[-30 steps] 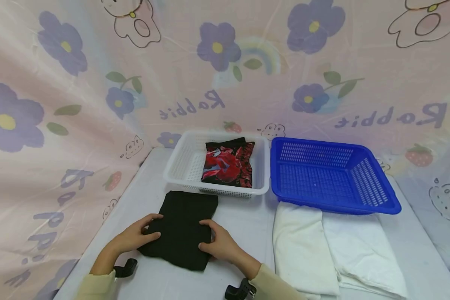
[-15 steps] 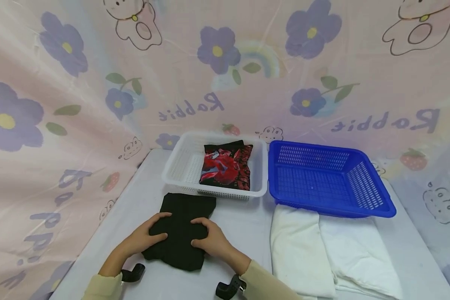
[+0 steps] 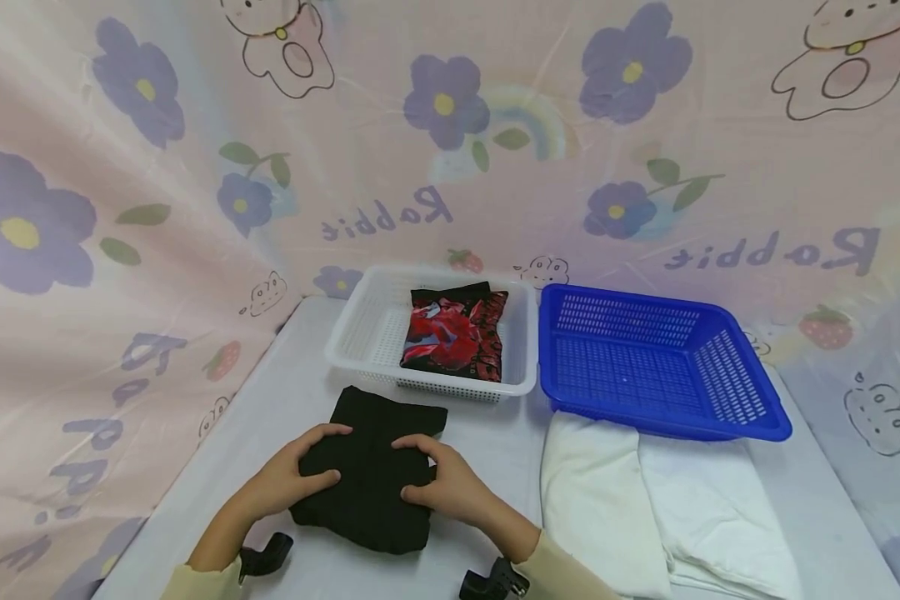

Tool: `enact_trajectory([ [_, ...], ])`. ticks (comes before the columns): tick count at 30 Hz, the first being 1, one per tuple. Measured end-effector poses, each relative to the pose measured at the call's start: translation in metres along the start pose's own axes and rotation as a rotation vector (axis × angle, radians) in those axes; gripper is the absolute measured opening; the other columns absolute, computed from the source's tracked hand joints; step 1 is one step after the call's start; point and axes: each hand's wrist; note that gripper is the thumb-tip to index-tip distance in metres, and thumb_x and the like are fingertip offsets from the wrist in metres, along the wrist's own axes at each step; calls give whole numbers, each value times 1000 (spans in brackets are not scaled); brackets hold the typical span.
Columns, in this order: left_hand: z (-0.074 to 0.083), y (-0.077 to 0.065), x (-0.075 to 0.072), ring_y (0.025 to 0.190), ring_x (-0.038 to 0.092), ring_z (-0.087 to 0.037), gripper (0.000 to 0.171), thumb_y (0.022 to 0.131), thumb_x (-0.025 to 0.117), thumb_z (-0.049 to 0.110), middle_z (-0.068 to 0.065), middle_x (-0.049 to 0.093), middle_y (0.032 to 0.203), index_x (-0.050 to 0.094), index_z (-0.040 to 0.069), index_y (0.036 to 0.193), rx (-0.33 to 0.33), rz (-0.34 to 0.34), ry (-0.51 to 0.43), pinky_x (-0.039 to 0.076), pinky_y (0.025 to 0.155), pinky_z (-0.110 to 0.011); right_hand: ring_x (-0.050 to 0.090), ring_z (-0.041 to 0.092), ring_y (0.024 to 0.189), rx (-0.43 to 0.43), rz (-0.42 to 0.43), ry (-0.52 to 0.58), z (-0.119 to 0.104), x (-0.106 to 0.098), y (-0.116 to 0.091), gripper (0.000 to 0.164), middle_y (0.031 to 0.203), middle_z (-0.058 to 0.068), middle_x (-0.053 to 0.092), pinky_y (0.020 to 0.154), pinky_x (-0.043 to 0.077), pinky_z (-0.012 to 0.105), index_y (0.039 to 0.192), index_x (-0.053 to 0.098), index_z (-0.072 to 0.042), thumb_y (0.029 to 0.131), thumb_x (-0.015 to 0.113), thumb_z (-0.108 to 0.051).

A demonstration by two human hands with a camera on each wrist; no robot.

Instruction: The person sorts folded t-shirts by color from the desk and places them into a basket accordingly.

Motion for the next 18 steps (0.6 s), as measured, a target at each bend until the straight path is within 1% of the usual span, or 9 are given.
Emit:
enact_trajectory([
  [3,13,-5,-1,109,59,-10,55,89,69,26,-7,52,137,45,24,139,60,1,-43,50,88,-27,66,11,84,-41,-12,-11,-12,-8,-10,54,117,8,61,66,55,24,129,56,-21,80,71,-6],
  [6,28,-9,-2,105,61,-8,54,90,69,21,-10,54,133,45,21,139,124,1,-81,52,85,-26,65,13,89,-83,-27,-13,-23,-17,-18,53,119,10,60,69,56,24,129,55,-19,81,70,-5],
  [10,48,-11,-1,99,64,-10,53,90,68,16,-12,57,126,46,19,138,159,17,-119,53,82,-27,66,17,93,-116,-40,-17,-38,-32,-28,53,120,12,60,71,57,26,131,54,-18,82,69,-3],
  [12,58,-9,0,98,65,-11,53,90,68,16,-12,58,125,46,20,137,173,32,-131,54,81,-27,66,19,95,-126,-38,-37,-46,-42,-33,53,120,12,61,71,57,27,132,53,-19,83,69,-4],
  [14,68,-5,1,99,64,-11,54,89,69,16,-11,57,126,46,22,137,190,59,-125,54,80,-28,66,22,98,-137,-33,-59,-54,-53,-35,54,120,12,61,72,57,27,132,52,-19,83,69,-3],
  [16,76,2,3,100,63,-11,54,89,70,17,-9,56,128,46,25,137,205,90,-108,54,81,-28,66,24,100,-143,-30,-82,-60,-63,-35,55,120,11,61,72,57,28,133,52,-20,83,68,-3],
  [18,82,10,3,100,63,-13,55,88,71,19,-8,56,127,46,28,137,206,119,-92,53,81,-28,66,26,101,-157,-30,-103,-66,-74,-33,55,119,12,61,71,58,29,133,51,-18,83,68,-2],
])
Point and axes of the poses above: each hand's wrist, its own y-axis towards the middle knuckle, its own x-axis out of the palm, z = x × y
